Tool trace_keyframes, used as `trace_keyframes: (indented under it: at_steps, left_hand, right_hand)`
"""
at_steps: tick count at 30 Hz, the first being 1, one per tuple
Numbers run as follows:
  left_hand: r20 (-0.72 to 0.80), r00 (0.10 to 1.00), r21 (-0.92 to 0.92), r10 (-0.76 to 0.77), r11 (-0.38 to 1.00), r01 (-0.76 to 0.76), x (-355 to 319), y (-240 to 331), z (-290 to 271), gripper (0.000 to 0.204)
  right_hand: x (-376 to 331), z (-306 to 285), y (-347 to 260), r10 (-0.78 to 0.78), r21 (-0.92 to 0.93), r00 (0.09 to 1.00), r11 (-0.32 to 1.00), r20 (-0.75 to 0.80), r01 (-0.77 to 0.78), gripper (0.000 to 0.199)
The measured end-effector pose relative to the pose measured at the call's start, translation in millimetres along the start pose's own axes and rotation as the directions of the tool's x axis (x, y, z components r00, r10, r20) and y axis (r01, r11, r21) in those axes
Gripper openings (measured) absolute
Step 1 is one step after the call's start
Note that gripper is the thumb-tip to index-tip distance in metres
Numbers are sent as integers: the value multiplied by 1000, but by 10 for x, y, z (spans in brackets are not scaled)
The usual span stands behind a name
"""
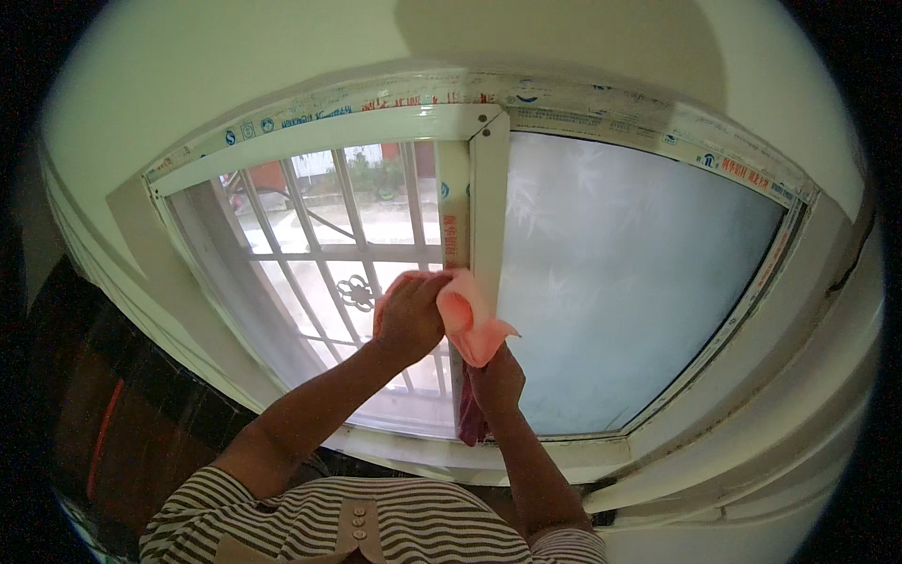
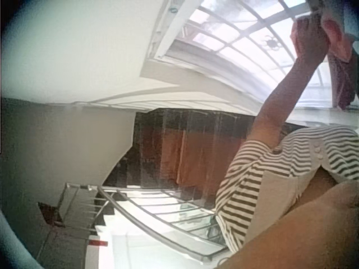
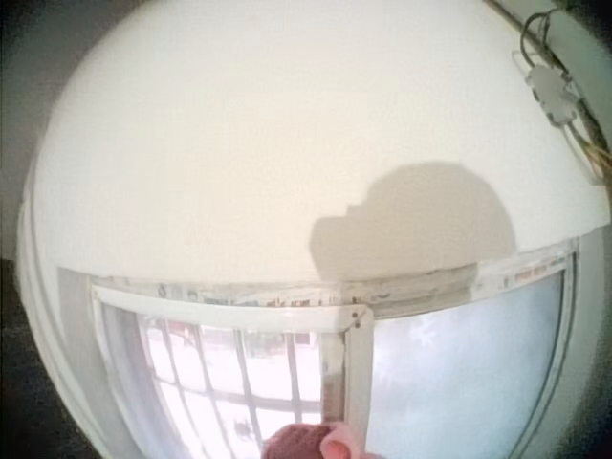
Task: The person wipes the window frame and glass panes using two cloths, one pink and one maroon. They clean the upper frame, side edges, and glass surfaces in a repetitive wiping motion.
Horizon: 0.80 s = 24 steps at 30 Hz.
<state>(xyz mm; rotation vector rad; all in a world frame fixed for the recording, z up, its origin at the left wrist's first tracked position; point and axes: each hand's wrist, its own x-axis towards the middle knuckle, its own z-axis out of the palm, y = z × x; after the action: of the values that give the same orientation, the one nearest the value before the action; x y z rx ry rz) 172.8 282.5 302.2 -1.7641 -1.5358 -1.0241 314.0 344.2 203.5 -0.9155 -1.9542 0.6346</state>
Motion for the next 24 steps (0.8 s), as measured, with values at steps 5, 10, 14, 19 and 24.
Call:
trace_keyframes:
  at_steps: [5,10,14,19,24]
  left_hand:
    - [-236,959,45,156,988,-149,703,-9,-281,35]
    - [-277,917,161,287,955,-250,1293,-51,-485,34]
    - [-351,903,70,247,969,-238,1305,4,-449,32]
    - [-327,895,187,305,949,-255,1148,-31,-362,30]
    - [-280,948,129,150,985,-118,743,31,-175,36]
  right_hand:
    - [-9,26,92,34,-53,998,998,53,-31,45]
    - [-7,39,89,2,-103,1000,995,11,-1,46]
    - [2,20,57,-1,-97,1000,995,13,2,46]
    - [-15,-18,14,-1,-39,1000,999,27,2,41]
    - [-18,-25,16,-26,-43,999,999,22,27,39]
